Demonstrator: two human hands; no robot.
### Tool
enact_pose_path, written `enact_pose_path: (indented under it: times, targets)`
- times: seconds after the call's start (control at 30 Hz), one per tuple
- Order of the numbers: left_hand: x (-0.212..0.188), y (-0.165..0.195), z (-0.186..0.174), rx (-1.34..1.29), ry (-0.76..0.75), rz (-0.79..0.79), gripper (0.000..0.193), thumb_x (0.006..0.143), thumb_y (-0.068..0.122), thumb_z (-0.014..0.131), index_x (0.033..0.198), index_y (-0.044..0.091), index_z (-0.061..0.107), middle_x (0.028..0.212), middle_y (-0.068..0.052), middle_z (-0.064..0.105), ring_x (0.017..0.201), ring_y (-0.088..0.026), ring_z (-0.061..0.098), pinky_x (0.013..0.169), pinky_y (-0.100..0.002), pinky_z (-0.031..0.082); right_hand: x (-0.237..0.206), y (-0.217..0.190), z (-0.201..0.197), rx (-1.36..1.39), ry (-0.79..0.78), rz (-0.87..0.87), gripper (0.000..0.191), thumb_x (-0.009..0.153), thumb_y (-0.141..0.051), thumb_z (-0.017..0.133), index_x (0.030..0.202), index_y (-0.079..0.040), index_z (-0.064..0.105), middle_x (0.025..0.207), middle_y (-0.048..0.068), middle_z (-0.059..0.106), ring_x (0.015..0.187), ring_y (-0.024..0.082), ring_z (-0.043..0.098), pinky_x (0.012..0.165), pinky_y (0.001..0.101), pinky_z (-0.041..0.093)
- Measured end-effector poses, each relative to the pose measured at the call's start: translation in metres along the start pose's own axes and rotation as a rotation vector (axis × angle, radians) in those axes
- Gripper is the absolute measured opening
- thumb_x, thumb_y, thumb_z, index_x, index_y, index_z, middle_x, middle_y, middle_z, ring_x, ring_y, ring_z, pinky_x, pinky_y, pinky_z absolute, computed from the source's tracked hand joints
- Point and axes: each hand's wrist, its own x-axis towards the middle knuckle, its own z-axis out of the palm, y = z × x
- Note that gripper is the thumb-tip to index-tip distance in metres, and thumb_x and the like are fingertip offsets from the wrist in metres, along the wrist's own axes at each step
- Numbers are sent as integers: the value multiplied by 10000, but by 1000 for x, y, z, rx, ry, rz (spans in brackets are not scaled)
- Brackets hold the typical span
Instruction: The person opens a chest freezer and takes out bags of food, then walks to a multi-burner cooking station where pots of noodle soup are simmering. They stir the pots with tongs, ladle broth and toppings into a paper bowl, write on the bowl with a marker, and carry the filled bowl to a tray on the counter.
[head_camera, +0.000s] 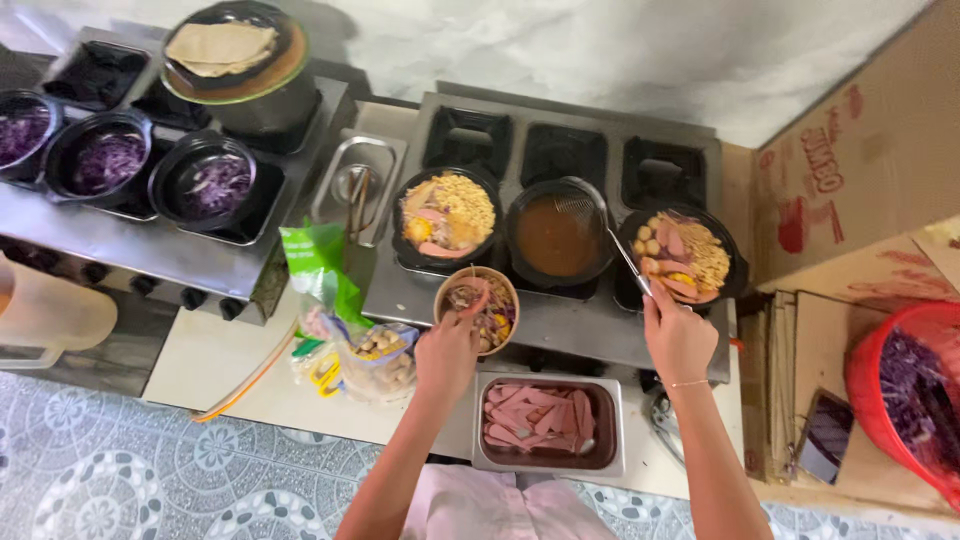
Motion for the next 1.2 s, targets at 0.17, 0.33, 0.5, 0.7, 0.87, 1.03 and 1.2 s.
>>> enact_pose_path:
  times: [0.17, 0.33, 0.5, 0.7, 0.87, 1.03, 1.2]
  targets:
    - [-41, -27, -8, -347, -9, -293, 240, 865, 215, 710, 1057, 82, 767, 896, -81, 707, 729, -273, 682, 661, -410, 540, -7, -11, 12, 210, -79, 133, 239, 972, -364, 713, 1117, -205, 817, 670, 157, 679, 633, 353, 672, 587, 429, 527]
    - [-63, -53, 3, -539, -83, -438, 253, 860, 125, 685, 1093, 64, 766, 781, -106, 732, 613, -214, 677, 618, -361, 541, -27, -16, 20, 700, -360, 489, 298, 944, -303, 725, 1156, -105, 794, 584, 115, 629, 525, 165, 573, 521, 312, 466]
    - [-67, -67, 25, -596, -52, -387, 251, 876, 126, 682, 1105, 51, 753, 773, -124, 742, 629, -213, 683, 631, -348, 548, -36, -9, 7, 1104, -402, 841, 317, 957, -210, 714, 1192, -1, 760, 665, 9, 561, 540, 71, 481, 469, 252, 327]
    - [-57, -76, 48, -554, -93, -440, 332, 928, 173, 638, 1225, 30, 683, 813, -160, 719, 720, -288, 709, 690, -399, 542, -82, -33, -42, 837, -185, 363, 316, 984, -217, 712, 1260, -65, 738, 811, -12, 663, 655, 12, 574, 545, 206, 437]
    - [-42, -86, 65, -526, -79, -361, 432, 954, 176, 612, 1341, -14, 589, 843, -159, 724, 779, -315, 709, 720, -414, 542, -126, -74, -67, 334, -27, -73, 297, 882, -187, 769, 1178, -187, 786, 642, 26, 632, 475, 189, 461, 497, 341, 399]
    - [-33, -85, 74, -584, -220, -445, 513, 968, 163, 574, 1452, 17, 488, 807, -114, 731, 722, -258, 726, 676, -385, 550, -139, -94, -75, 228, 27, -67, 340, 882, -164, 786, 1221, -158, 782, 590, 28, 602, 434, 211, 458, 464, 372, 396]
    - [-35, -79, 81, -787, -203, -429, 521, 970, 102, 580, 1461, -18, 451, 773, -101, 698, 679, -204, 728, 635, -334, 560, -143, -101, -78, 186, 68, -191, 326, 859, -193, 776, 1184, -179, 764, 648, 44, 629, 461, 241, 509, 478, 374, 434]
